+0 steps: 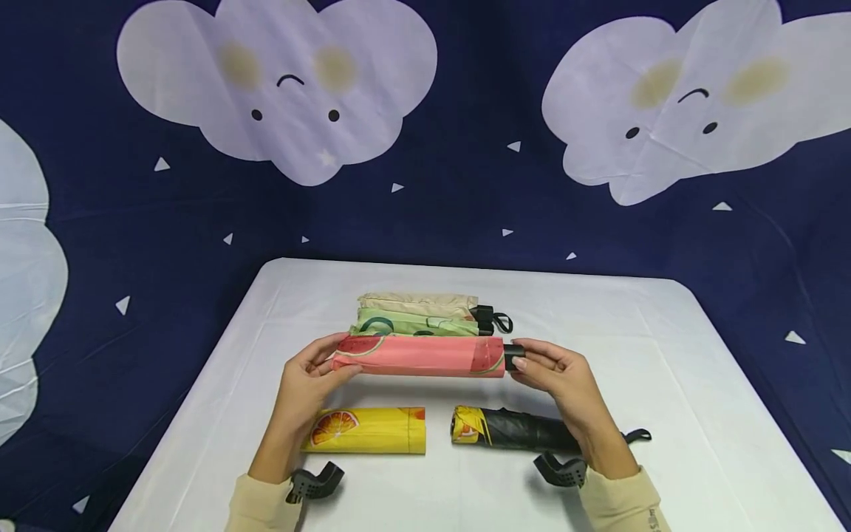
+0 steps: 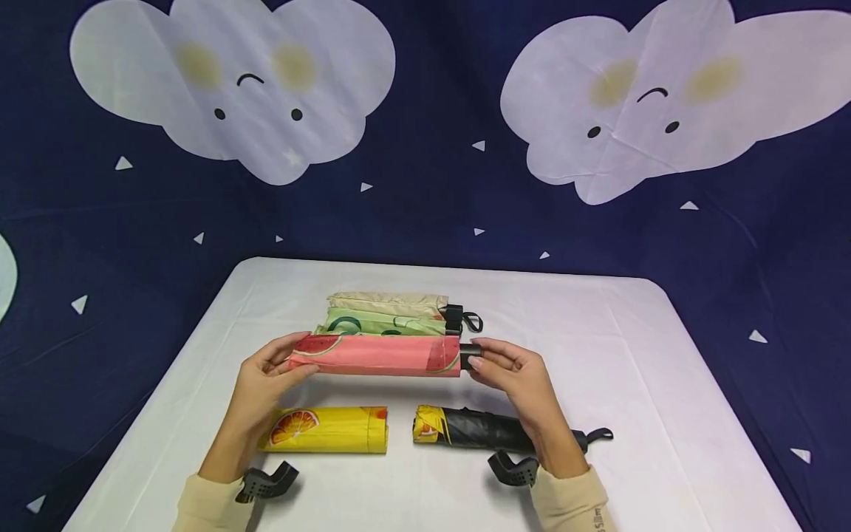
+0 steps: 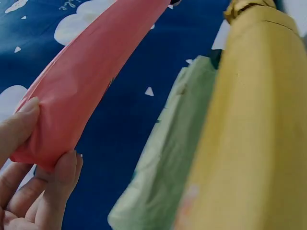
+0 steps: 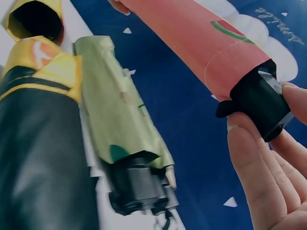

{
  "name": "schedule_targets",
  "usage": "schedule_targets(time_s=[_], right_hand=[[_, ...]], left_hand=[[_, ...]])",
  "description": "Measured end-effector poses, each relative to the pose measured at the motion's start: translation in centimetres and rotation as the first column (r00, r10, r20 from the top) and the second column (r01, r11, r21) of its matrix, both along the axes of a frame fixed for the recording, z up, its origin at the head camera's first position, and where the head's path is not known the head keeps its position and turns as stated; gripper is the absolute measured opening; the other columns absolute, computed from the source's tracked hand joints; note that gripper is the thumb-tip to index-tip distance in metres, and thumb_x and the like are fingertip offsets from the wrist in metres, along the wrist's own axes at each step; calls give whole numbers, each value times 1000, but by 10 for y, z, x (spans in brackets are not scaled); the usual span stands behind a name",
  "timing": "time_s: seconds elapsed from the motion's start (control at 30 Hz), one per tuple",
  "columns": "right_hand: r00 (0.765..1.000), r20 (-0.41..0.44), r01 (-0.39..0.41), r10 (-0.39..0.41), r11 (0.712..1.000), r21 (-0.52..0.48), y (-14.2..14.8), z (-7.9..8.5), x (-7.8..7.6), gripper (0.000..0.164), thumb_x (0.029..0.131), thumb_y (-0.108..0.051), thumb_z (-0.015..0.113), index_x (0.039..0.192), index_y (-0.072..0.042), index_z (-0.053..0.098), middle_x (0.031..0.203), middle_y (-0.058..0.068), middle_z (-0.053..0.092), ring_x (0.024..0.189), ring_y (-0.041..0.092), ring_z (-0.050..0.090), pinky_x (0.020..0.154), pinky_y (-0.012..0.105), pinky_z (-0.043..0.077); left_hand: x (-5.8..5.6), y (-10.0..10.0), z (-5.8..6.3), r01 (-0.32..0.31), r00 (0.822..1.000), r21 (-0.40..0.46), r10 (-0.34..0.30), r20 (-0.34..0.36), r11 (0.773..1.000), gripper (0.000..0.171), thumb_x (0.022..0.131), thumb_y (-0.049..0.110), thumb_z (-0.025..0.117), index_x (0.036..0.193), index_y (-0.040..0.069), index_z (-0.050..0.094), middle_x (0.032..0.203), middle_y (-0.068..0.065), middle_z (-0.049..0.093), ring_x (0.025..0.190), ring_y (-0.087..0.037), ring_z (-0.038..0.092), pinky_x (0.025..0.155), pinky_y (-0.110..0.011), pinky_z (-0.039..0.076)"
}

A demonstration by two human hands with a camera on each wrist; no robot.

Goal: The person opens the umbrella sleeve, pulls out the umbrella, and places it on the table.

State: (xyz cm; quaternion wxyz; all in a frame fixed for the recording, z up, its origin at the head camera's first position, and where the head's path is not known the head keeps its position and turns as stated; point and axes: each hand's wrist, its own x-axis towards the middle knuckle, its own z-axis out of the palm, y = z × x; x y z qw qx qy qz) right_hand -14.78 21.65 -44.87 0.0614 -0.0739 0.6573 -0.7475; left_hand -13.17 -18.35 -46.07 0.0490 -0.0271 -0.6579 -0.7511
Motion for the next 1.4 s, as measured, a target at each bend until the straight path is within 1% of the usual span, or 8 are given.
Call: schedule_targets(time_s=[0.17, 0.3, 0.53, 0.63, 0.8, 0.87, 1.07, 1.4], right_hand=[[997, -71, -25, 27, 999, 21, 5, 17, -1, 43, 95, 1, 70, 134, 15, 57, 115, 11, 75, 95, 25, 75, 84, 42, 59], [990, -124, -58, 63, 997, 48, 8, 30, 2, 42, 95, 4, 69, 134, 14, 57, 118, 11, 74, 98, 24, 74, 85, 41, 59], [974, -212, -68, 80, 996, 63, 14, 48, 11, 39, 94, 10, 66, 131, 16, 58, 119, 12, 73, 101, 24, 73, 83, 41, 59], [970, -219, -87, 104, 993, 84, 15, 51, 12, 38, 93, 10, 66, 131, 16, 59, 118, 13, 73, 101, 24, 73, 84, 42, 60], [970, -197, -115, 139, 985, 129, 16, 47, 14, 39, 93, 9, 68, 130, 13, 61, 117, 12, 73, 99, 23, 73, 85, 40, 60], [972, -197, -106, 131, 986, 132, 16, 45, 14, 38, 92, 9, 69, 130, 13, 61, 117, 11, 73, 98, 23, 73, 84, 40, 60], [978, -198, -50, 68, 994, 93, 12, 43, 15, 36, 91, 9, 70, 127, 15, 62, 113, 11, 75, 93, 21, 74, 80, 39, 61], [973, -225, -36, 39, 999, 16, 11, 37, 15, 33, 94, 11, 65, 126, 18, 61, 111, 11, 75, 96, 18, 73, 80, 37, 61]], left_hand=[[-4, -1, 17, 39, 997, -37, -41, -63, 999, 61, 82, -7, 82, 137, -5, 57, 128, -11, 69, 105, -23, 72, 83, -34, 60], [-7, 0, 34, 116, 988, -56, -121, -96, 992, 60, 84, -6, 81, 138, -2, 55, 131, -14, 67, 105, -26, 72, 83, -34, 60], [-9, 4, 54, 283, 940, -71, -291, -180, 957, 61, 86, -9, 77, 142, -3, 53, 138, -19, 58, 108, -26, 68, 86, -33, 59], [-10, 7, 57, 328, 928, -81, -337, -160, 941, 58, 87, -8, 77, 140, 0, 56, 135, -19, 57, 106, -25, 66, 83, -33, 60], [-11, 11, 55, 326, 935, -158, -343, -92, 932, 52, 85, -2, 82, 133, 6, 63, 122, -19, 61, 91, -26, 66, 73, -32, 61], [-11, 11, 54, 321, 936, -178, -340, -89, 930, 51, 84, -1, 82, 132, 6, 64, 120, -19, 62, 90, -27, 66, 73, -32, 60], [-9, 9, 55, 316, 938, -184, -336, -86, 931, 52, 84, -1, 83, 132, 7, 65, 125, -18, 59, 97, -28, 64, 76, -31, 60], [-8, 6, 54, 326, 933, -165, -345, -103, 931, 55, 83, -5, 82, 134, 3, 63, 126, -18, 60, 97, -25, 65, 76, -30, 59]])
